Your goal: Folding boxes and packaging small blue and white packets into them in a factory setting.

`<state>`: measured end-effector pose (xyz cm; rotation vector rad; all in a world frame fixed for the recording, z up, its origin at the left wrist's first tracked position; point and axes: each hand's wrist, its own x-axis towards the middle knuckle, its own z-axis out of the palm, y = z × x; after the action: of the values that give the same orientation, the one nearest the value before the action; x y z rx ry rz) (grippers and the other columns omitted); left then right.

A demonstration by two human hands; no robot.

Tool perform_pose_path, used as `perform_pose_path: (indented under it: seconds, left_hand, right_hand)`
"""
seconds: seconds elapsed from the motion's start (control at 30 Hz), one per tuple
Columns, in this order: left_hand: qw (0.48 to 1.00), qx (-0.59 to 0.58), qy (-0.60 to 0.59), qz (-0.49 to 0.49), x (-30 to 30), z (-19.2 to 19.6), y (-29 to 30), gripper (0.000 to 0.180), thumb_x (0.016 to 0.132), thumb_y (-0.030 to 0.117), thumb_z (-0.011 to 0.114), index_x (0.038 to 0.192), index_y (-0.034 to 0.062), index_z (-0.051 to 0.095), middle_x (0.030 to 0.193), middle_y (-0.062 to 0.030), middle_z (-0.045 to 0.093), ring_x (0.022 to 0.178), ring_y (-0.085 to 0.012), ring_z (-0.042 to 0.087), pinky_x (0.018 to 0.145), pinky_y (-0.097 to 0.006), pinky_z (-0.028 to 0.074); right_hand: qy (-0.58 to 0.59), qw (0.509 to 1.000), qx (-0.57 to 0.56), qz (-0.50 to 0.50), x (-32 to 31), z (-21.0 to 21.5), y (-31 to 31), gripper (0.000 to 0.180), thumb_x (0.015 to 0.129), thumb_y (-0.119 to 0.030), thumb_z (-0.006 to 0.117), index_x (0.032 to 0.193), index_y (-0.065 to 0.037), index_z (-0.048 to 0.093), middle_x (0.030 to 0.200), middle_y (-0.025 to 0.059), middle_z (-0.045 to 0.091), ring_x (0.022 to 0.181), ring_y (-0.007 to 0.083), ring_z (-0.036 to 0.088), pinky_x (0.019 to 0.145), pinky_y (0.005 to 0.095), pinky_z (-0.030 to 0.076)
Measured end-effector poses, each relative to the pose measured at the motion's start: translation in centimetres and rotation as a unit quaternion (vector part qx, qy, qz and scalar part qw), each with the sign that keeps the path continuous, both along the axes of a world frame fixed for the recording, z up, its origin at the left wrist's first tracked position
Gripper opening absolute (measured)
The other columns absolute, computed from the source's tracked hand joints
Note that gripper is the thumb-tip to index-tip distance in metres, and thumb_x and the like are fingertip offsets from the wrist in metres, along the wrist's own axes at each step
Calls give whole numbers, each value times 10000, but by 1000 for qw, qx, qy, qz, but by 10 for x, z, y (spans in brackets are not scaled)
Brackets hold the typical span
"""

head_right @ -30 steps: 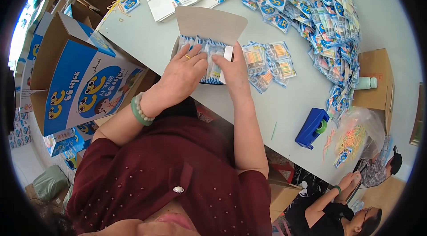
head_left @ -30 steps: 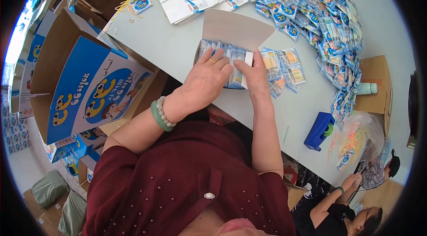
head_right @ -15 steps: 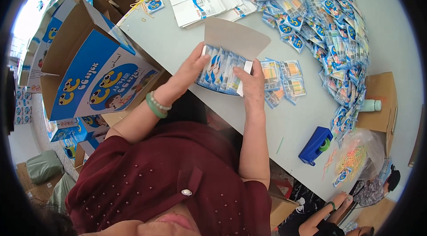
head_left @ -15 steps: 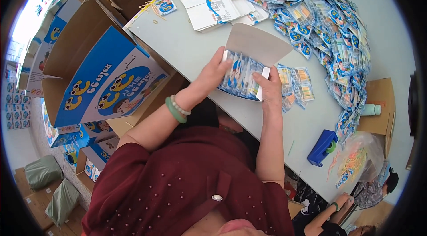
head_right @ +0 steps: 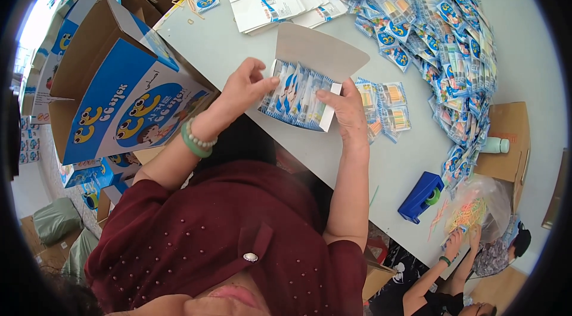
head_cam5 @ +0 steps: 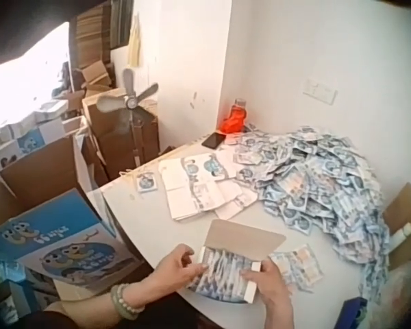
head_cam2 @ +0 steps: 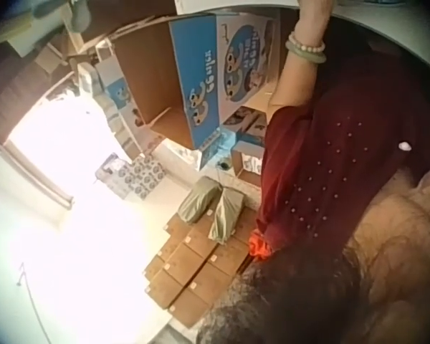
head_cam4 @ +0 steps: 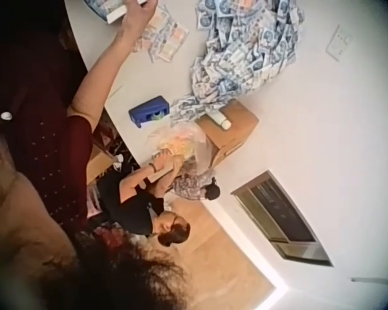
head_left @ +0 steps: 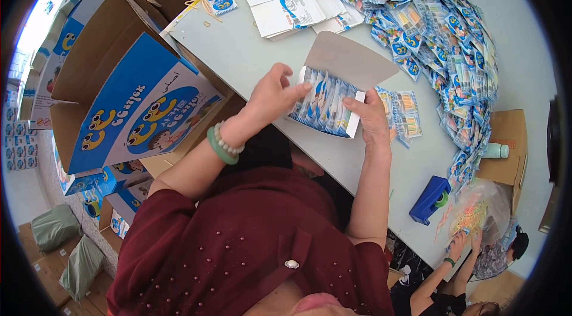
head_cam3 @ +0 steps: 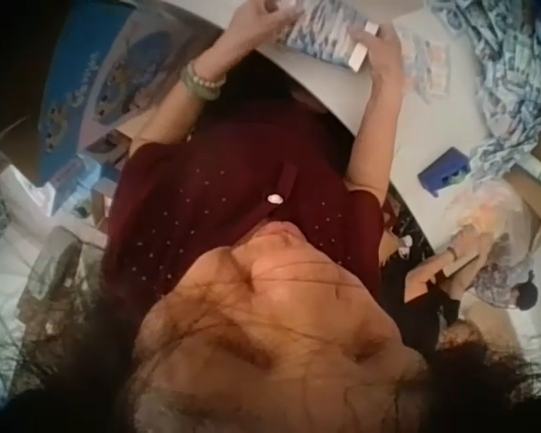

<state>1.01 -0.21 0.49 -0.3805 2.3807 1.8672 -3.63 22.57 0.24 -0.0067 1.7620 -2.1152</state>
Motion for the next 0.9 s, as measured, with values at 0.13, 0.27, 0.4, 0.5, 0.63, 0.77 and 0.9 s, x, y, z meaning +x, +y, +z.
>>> perform_pose_path:
  seconds: [0.13, 0.27, 0.4, 0.5, 0.63, 0.77, 0.9]
  left_hand:
    - [995, -62, 18, -75, 20, -5, -6, 449, 900, 372, 623, 1101, -19, 536, 884, -113, 609, 780, -176, 585, 695, -310, 482]
    - [989, 129, 13, -70, 20, -9, -15, 520, 913, 452, 584, 1101, -31, 541, 866, -137, 612, 775, -211, 601, 702, -324, 485]
    - [996, 51, 62, -50, 30, -20, -2, 518, 914, 449, 585, 1104, -32, 559, 887, -129, 611, 791, -202, 594, 706, -321, 482]
    - [987, 154, 24, -26, 34, -23, 3, 526, 885, 438, 620, 1101, -38, 570, 939, -161, 606, 819, -236, 597, 725, -344, 479]
    - [998, 50, 47, -7, 34, -16, 6, 507, 819, 416, 673, 1066, -19, 597, 959, -201, 617, 882, -311, 603, 774, -387, 470]
    - [996, 76, 38, -1, 34, -24, 5, 521, 812, 428, 685, 1043, -31, 599, 1016, -203, 619, 894, -306, 606, 787, -390, 475]
    - [992, 128, 13, -8, 32, -20, -1, 569, 812, 424, 709, 1094, -39, 539, 971, -139, 575, 833, -201, 561, 722, -323, 467]
  right_hand:
    - [16, 996, 54, -69, 13, 6, -6, 490, 722, -25, 718, 1176, 3, 533, 1050, 81, 611, 951, 175, 585, 851, 297, 460]
    - [366, 822, 359, -248, 47, 25, -21, 360, 823, -95, 657, 1154, 6, 558, 1021, 68, 610, 909, 132, 566, 816, 274, 450]
    - [234, 926, 287, -70, 45, 64, -65, 262, 810, -105, 667, 1031, 17, 598, 748, 45, 620, 624, 112, 563, 597, 243, 461]
    - [50, 953, 295, 50, 20, 72, -94, 267, 798, -110, 663, 1005, 45, 594, 764, 64, 630, 546, 109, 556, 527, 247, 457]
    - [96, 909, 399, 76, -4, 53, -102, 304, 763, -124, 650, 984, 81, 609, 762, 134, 641, 618, 166, 624, 592, 298, 485]
    - [70, 925, 363, 93, -2, 60, -112, 253, 759, -26, 605, 984, 90, 601, 758, 122, 638, 573, 161, 610, 511, 265, 460]
    - [-57, 977, 203, 21, 0, 52, -110, 181, 773, 13, 605, 950, 41, 630, 664, 55, 633, 462, 69, 520, 377, 199, 365]
